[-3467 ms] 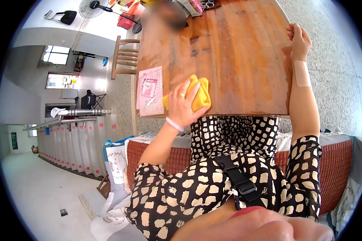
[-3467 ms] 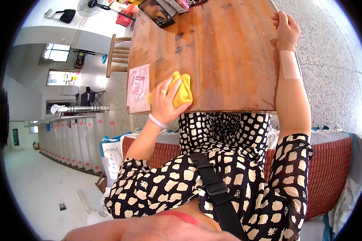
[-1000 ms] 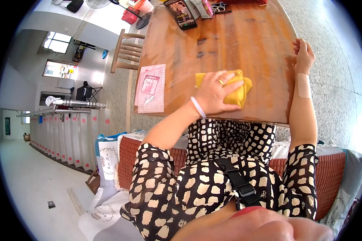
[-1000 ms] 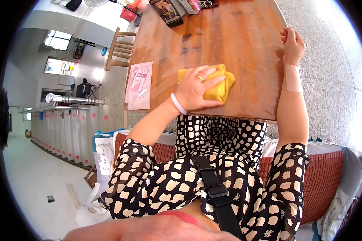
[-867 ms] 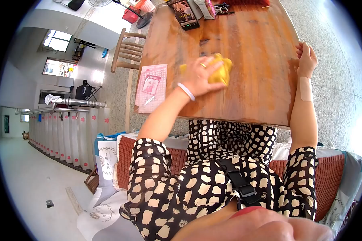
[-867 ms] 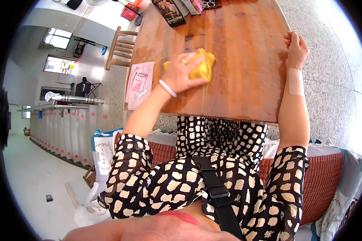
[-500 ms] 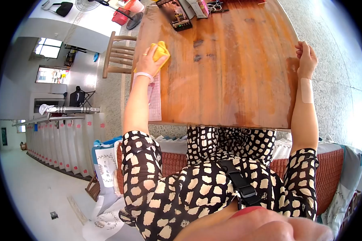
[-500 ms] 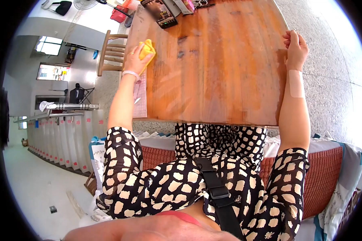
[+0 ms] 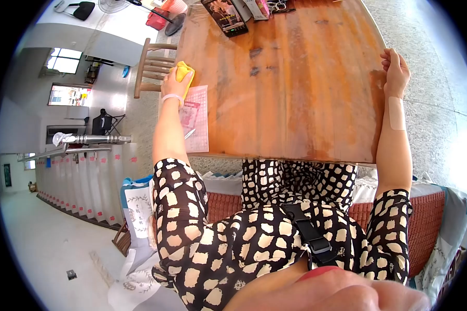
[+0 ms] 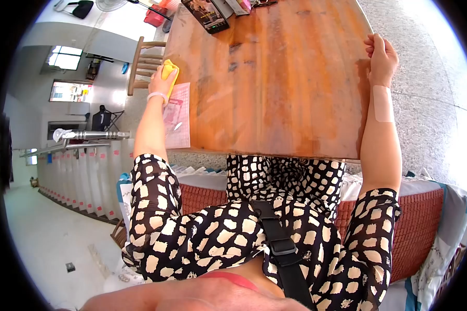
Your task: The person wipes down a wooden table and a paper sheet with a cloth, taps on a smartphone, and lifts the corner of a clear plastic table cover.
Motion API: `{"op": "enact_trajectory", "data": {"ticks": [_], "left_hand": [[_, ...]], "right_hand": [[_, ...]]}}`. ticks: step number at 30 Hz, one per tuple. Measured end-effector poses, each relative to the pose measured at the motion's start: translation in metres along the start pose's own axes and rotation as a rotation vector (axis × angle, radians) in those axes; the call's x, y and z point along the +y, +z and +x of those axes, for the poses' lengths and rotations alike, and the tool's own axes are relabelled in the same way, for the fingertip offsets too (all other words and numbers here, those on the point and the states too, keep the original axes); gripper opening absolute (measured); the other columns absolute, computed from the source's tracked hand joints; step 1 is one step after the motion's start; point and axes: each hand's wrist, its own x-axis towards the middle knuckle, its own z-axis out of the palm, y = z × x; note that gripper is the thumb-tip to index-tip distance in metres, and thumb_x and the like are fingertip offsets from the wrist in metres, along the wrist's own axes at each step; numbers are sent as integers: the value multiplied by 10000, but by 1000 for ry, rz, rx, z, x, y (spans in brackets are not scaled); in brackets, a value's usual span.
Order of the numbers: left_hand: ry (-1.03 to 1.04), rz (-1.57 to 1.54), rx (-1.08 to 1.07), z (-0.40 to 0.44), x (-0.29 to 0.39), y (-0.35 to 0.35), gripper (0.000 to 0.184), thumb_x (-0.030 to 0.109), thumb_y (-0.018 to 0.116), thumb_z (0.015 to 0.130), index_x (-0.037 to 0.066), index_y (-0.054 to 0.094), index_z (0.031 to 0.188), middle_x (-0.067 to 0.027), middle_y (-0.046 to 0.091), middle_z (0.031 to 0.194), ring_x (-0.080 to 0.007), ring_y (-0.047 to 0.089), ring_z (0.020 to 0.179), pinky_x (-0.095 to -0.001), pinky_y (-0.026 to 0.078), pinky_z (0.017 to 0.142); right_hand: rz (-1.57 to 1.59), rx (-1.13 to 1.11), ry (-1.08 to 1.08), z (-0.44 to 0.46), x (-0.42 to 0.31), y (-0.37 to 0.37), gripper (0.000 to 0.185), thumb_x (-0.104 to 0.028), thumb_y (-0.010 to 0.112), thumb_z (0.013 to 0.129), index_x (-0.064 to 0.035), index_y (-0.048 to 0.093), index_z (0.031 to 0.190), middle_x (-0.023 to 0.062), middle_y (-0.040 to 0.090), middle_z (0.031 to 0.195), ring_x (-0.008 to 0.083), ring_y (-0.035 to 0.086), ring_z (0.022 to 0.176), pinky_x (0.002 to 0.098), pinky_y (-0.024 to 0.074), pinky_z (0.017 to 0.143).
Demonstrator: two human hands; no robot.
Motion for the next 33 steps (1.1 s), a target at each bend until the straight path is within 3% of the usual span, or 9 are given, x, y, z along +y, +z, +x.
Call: {"op": "enact_trajectory", "data": {"ticks": [6,14,20,23,29,33], "left_hand": [[61,-100,-25,-66,-19,-25,688,490,685,782,96,500,1316,-195,530,1283,-358,517,1172,-422,415,985],[125,-68,1,-166,-35,-54,688,463,690,779,71,501,1311,-211,533,1274,-372,525,1155,-434,416,980],[133,26,95,-194,-35,-50,645,486,664,783,95,540,1281,-187,549,1261,-362,544,1109,-447,421,943],[101,67,135,-198,-22,-52,627,482,668,779,99,556,1263,-177,563,1246,-357,562,1073,-446,424,933],[236,66,220,-206,21,-52,604,463,696,756,102,580,1226,-169,596,1196,-360,589,1017,-443,437,902],[426,24,263,-207,66,-48,581,469,707,747,89,605,1174,-169,582,1214,-331,567,1051,-445,431,893]], "right_hand": [[4,0,-16,0,0,3,224,-209,601,890,-7,699,885,32,669,788,60,538,653,207,442,603],[44,-3,-33,5,7,0,218,-194,601,878,-2,704,870,43,675,777,65,546,645,209,446,591],[70,8,-24,-1,3,0,209,-184,601,878,-4,707,866,46,679,785,65,551,651,210,450,594],[53,1,-24,-2,1,2,212,-187,600,879,-4,706,880,46,683,795,65,551,654,208,452,603],[6,-39,-33,-2,0,8,224,-202,597,882,-7,704,907,41,688,806,65,556,668,208,460,631],[4,-42,-33,0,3,8,228,-208,600,880,-7,704,905,41,690,807,64,559,674,209,461,635]]}}
